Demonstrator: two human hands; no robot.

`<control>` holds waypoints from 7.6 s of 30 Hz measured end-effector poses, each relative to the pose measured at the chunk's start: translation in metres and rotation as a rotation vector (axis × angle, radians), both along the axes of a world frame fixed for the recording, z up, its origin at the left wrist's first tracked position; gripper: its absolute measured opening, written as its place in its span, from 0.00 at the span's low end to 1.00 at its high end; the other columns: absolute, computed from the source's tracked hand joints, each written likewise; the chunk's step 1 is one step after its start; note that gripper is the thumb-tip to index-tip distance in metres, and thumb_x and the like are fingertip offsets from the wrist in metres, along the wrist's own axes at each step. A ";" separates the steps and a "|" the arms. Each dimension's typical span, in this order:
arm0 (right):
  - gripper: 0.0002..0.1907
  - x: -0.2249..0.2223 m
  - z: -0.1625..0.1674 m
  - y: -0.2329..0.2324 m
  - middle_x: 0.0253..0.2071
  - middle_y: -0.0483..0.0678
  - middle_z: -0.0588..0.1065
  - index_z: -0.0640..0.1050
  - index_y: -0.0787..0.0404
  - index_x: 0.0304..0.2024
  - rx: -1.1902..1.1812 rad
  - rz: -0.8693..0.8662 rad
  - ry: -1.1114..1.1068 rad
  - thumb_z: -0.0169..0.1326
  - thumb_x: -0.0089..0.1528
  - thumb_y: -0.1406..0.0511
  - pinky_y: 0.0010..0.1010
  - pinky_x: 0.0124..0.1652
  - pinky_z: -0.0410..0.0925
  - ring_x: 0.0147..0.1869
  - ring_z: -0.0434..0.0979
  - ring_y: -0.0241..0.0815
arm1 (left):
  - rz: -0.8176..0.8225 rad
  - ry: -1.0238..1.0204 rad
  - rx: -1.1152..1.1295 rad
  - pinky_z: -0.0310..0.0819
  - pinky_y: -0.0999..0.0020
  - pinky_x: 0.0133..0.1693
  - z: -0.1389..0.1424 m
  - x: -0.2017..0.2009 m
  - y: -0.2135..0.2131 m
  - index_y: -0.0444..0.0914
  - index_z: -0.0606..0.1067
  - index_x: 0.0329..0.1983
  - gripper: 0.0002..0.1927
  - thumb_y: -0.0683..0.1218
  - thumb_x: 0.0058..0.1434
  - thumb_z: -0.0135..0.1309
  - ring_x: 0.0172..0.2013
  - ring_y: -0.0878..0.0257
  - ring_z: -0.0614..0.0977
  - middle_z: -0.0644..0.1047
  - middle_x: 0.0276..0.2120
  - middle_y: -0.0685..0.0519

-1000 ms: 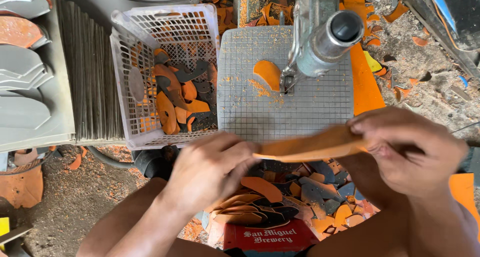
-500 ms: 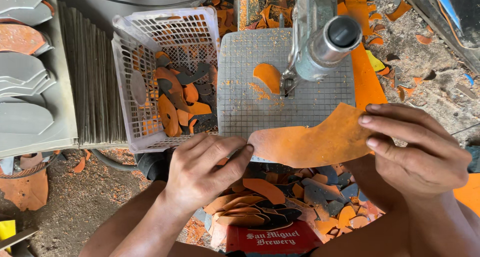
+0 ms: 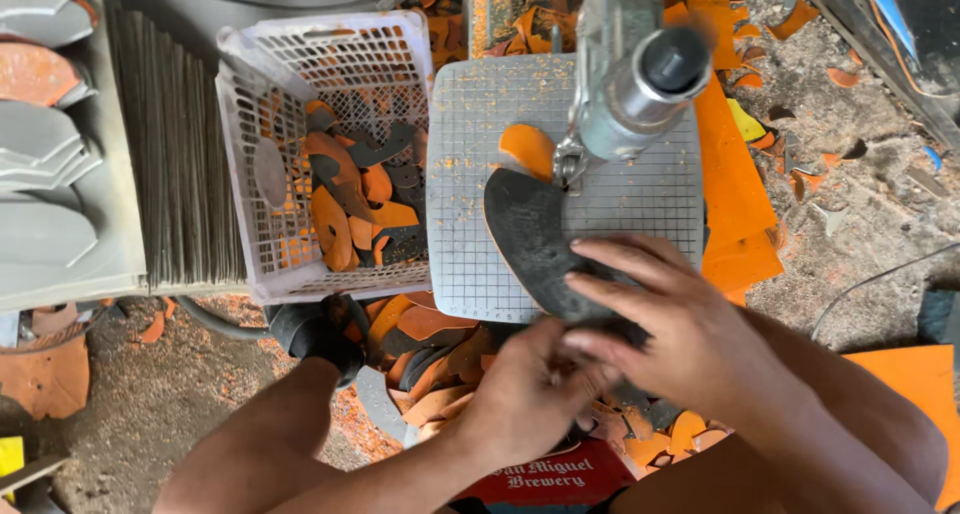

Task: The person uses a vertical cutting machine to trim orange and black rubber sole pieces. They guide each piece under the blade, rotate it to follow the contour, and place the finished pieces into a white plastic basket. The process is repeated for multiple sole pieces.

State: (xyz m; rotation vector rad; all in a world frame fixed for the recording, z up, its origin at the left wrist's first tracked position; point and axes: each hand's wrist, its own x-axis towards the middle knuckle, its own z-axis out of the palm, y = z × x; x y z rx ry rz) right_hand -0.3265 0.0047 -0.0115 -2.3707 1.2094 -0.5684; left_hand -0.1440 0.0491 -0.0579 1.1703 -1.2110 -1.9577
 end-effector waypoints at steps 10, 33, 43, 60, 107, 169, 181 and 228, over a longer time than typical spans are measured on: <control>0.19 -0.030 -0.014 -0.019 0.59 0.44 0.78 0.84 0.59 0.48 -0.012 -0.012 0.178 0.60 0.54 0.71 0.38 0.53 0.72 0.56 0.74 0.49 | -0.134 -0.886 -1.220 0.67 0.47 0.55 0.034 0.067 -0.064 0.41 0.81 0.53 0.25 0.54 0.53 0.63 0.60 0.46 0.71 0.74 0.59 0.44; 0.11 -0.027 -0.023 -0.019 0.53 0.46 0.82 0.85 0.60 0.37 0.026 -0.109 0.022 0.66 0.50 0.68 0.34 0.45 0.74 0.48 0.79 0.45 | -0.381 -1.441 -0.892 0.36 0.34 0.69 0.060 0.044 -0.086 0.35 0.59 0.74 0.42 0.68 0.68 0.32 0.73 0.52 0.54 0.58 0.72 0.41; 0.10 -0.026 -0.022 -0.017 0.53 0.45 0.81 0.85 0.60 0.37 0.052 -0.134 0.010 0.65 0.52 0.67 0.32 0.45 0.75 0.49 0.79 0.44 | -0.072 -1.478 -1.002 0.48 0.29 0.64 0.023 0.073 -0.083 0.43 0.68 0.69 0.29 0.61 0.72 0.36 0.67 0.44 0.66 0.65 0.68 0.38; 0.17 -0.021 -0.015 -0.028 0.58 0.42 0.79 0.85 0.59 0.45 -0.011 -0.181 0.089 0.62 0.53 0.71 0.35 0.51 0.73 0.54 0.75 0.49 | -0.103 -0.826 -1.356 0.70 0.55 0.64 0.012 0.068 -0.105 0.37 0.82 0.50 0.16 0.49 0.62 0.60 0.62 0.52 0.78 0.79 0.58 0.46; 0.13 -0.061 -0.014 -0.102 0.37 0.43 0.84 0.84 0.58 0.40 0.214 -0.200 0.050 0.57 0.55 0.75 0.33 0.43 0.76 0.42 0.84 0.37 | 0.126 -0.895 -1.275 0.74 0.52 0.60 0.003 0.037 -0.086 0.36 0.82 0.46 0.18 0.53 0.62 0.61 0.59 0.47 0.80 0.80 0.55 0.43; 0.17 0.001 -0.023 -0.052 0.50 0.57 0.79 0.81 0.72 0.50 -0.256 -0.214 0.305 0.56 0.65 0.63 0.48 0.62 0.65 0.59 0.74 0.56 | 0.001 -0.864 -1.196 0.60 0.41 0.65 0.014 0.052 -0.076 0.38 0.83 0.48 0.22 0.57 0.58 0.63 0.62 0.51 0.77 0.79 0.57 0.46; 0.14 -0.003 -0.026 -0.058 0.48 0.56 0.80 0.82 0.67 0.51 -0.244 -0.218 0.259 0.56 0.66 0.65 0.47 0.60 0.65 0.57 0.76 0.57 | 0.093 -0.852 -1.178 0.59 0.40 0.67 0.006 0.038 -0.069 0.36 0.82 0.48 0.22 0.57 0.59 0.64 0.62 0.50 0.78 0.80 0.56 0.44; 0.21 0.023 -0.018 -0.022 0.57 0.65 0.77 0.81 0.71 0.42 -0.217 -0.283 0.169 0.68 0.55 0.60 0.43 0.58 0.71 0.64 0.76 0.59 | -0.150 -0.883 -1.254 0.50 0.34 0.68 0.009 0.052 -0.105 0.31 0.73 0.62 0.27 0.54 0.66 0.54 0.70 0.48 0.66 0.68 0.68 0.42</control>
